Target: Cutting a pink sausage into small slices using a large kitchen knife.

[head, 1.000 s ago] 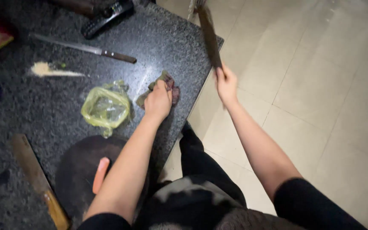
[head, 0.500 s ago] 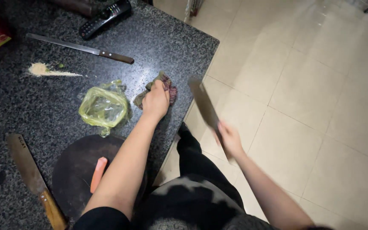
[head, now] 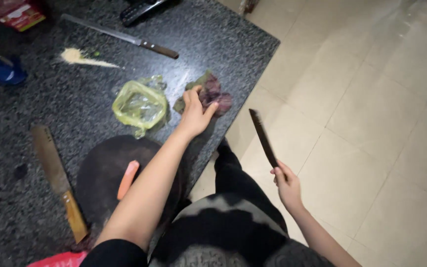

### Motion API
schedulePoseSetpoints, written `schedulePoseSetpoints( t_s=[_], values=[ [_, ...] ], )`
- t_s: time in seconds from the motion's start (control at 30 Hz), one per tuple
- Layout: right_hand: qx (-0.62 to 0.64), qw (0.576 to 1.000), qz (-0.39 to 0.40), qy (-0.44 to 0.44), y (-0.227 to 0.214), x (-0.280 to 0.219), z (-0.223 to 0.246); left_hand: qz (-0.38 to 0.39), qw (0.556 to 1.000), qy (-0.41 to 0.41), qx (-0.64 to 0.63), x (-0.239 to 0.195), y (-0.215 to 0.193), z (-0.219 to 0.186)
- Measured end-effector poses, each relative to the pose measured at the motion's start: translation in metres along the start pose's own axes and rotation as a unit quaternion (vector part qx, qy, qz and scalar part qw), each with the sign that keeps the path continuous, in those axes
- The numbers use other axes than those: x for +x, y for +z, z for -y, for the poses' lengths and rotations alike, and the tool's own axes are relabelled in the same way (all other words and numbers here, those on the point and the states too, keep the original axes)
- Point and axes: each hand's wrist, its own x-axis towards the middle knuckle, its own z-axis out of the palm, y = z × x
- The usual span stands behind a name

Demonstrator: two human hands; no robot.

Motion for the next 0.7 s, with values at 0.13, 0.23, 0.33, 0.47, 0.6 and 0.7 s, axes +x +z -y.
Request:
schedulePoseSetpoints(
  t_s=[0.13, 0.23, 0.33, 0.47, 0.6, 0.7],
  values=[
    [0.104, 0.994, 0.032, 0.012, 0.034, 0.011, 0.062, -0.015, 0.987, -0.154, -0.04, -0.009, -0.016, -0.035],
    [0.144, 0.987, 0.069, 0.017, 0.091, 0.07, 0.136, -0.065, 0.994, -0.083, -0.004, -0.02, 0.004, -0.011],
    [0.168, 0.98, 0.106, -0.033, 0.128, 0.115, 0.153, -0.069, 0.992, -0.101, -0.014, -0.021, 0.002, -0.012],
    [0.079, 0.992, 0.101, -0.007, 0.113, 0.091, 0.145, -0.097, 0.992, -0.075, 0.012, -0.015, 0.007, -0.006],
    [-0.029, 0.994, 0.098, 0.03, 0.049, 0.012, 0.122, -0.073, 0.987, -0.141, 0.03, -0.012, 0.011, -0.003],
    [0.032, 0.993, 0.071, 0.086, 0.008, -0.027, 0.108, -0.086, 0.988, -0.125, 0.024, -0.022, 0.018, 0.004]
  ],
)
